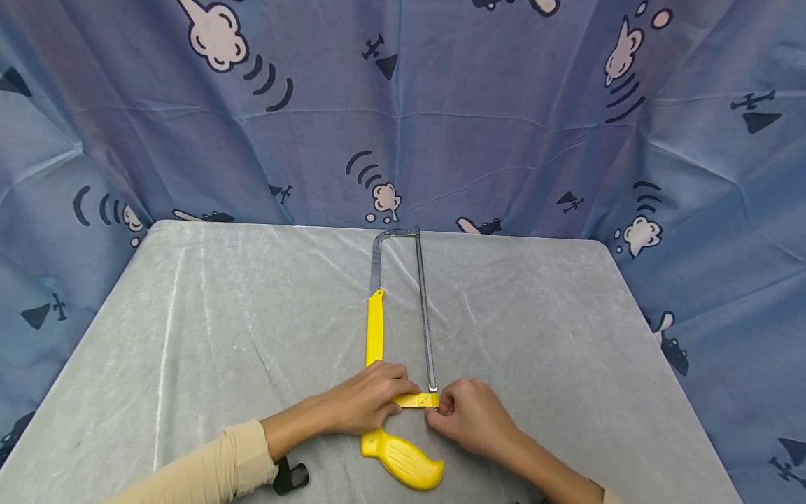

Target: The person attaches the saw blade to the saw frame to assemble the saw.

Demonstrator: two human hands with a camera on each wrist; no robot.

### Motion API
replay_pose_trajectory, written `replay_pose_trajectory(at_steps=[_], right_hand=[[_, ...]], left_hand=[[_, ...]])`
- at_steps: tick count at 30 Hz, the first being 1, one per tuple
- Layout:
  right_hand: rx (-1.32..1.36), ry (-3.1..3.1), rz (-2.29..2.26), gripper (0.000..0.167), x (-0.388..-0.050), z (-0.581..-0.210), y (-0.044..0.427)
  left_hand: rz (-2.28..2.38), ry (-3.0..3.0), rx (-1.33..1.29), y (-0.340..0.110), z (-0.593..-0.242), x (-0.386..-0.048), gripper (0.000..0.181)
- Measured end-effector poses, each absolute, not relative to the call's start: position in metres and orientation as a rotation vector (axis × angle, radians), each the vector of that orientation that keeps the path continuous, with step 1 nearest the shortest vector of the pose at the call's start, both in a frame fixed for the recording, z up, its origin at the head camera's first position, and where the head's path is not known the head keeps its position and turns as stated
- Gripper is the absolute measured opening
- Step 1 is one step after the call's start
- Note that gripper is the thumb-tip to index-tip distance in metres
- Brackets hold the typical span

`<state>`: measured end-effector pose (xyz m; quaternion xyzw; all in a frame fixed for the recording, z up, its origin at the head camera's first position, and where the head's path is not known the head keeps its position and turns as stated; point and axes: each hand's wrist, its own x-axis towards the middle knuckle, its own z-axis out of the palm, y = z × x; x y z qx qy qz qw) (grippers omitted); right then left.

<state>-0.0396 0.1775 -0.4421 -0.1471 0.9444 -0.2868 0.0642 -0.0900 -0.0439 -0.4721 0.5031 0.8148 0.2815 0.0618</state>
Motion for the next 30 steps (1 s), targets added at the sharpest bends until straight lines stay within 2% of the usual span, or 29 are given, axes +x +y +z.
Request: replay_pose_trajectory(at_steps=[10,30], right_hand=[[-0.476,2.618,-1.099,0.033,-0.042,-0.446,0.19],[-0.485,2.336,-1.263,0.021,-0.047,-0.448,0.202]], left_hand=[[0.847,2.472,1.528,-0.044,-0.472,-0.09,0.035],[0.847,2.465,1.521,-0.044,-0.472,-0.09,0.036]])
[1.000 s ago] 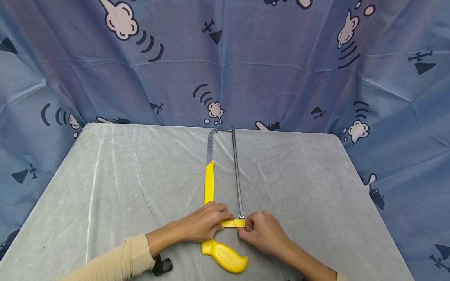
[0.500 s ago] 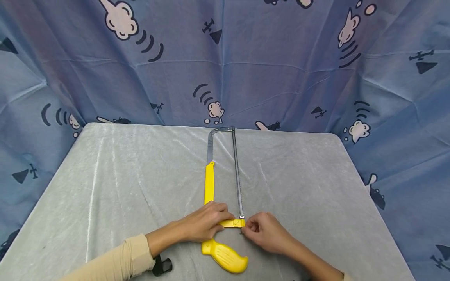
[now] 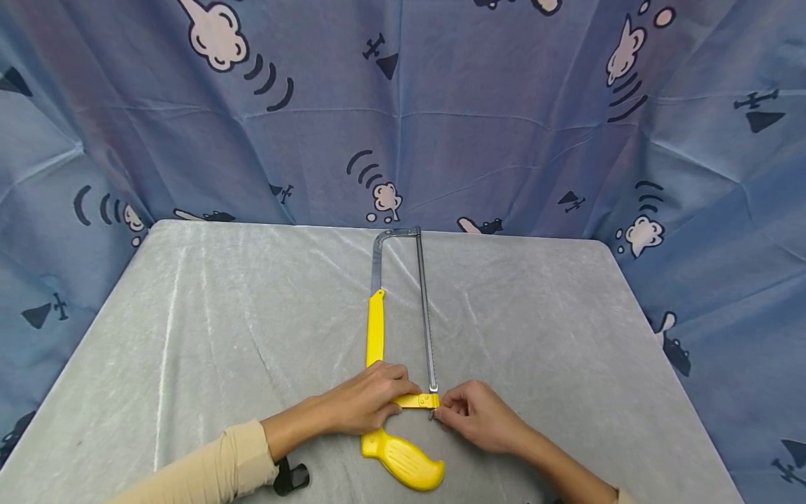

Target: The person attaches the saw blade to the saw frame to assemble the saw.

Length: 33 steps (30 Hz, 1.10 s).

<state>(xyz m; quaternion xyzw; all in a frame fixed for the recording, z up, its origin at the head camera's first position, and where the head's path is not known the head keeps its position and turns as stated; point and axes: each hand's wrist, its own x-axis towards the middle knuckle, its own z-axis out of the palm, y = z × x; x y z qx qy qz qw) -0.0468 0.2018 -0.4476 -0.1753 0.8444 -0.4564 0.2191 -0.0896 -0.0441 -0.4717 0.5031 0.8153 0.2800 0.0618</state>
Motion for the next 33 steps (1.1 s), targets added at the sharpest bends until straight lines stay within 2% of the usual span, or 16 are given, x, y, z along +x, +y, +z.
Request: replay_pose_trajectory(at_steps=[33], right_hand=[[-0.457,2.156,-1.321,0.018,-0.052,-0.4516,0.2089]], left_hand=[[0.811,2.451,1.485,-0.0435,-0.4699,-0.091,0.035]])
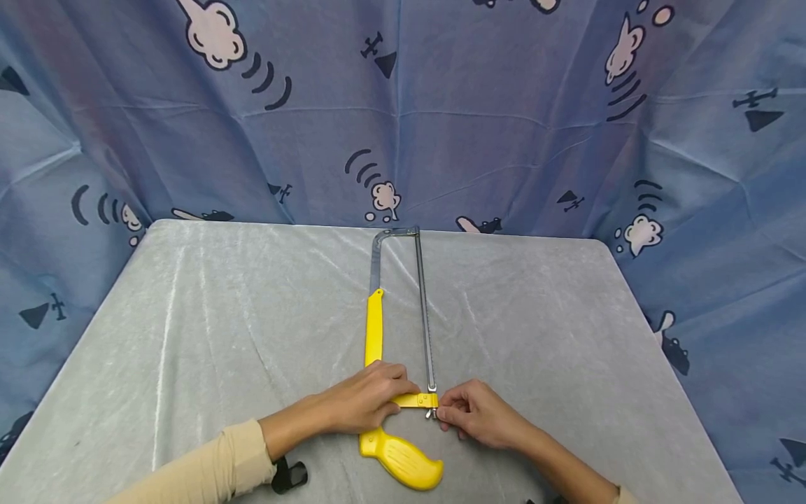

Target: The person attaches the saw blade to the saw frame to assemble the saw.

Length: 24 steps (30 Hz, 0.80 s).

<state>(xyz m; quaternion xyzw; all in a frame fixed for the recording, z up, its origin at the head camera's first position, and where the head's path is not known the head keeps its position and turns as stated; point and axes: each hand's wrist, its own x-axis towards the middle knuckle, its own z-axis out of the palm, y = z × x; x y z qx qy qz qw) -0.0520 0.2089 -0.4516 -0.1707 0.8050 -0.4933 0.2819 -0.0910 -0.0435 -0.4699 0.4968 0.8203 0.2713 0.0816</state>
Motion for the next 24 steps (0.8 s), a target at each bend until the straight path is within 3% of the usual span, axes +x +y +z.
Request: replay_pose_trajectory(at_steps=[18,24], right_hand=[[-0.49,2.476,-1.026,0.022,-0.091,-0.407,0.232],[-0.439,2.909,-0.752,0.041,-0.111,-0.395,0.246]], left_hand=[[0.898,2.449,1.416,-0.048,-0.451,-0.107,0.027],[0.843,2.857,1.336,-0.066,-0.444,-0.138,0.03]])
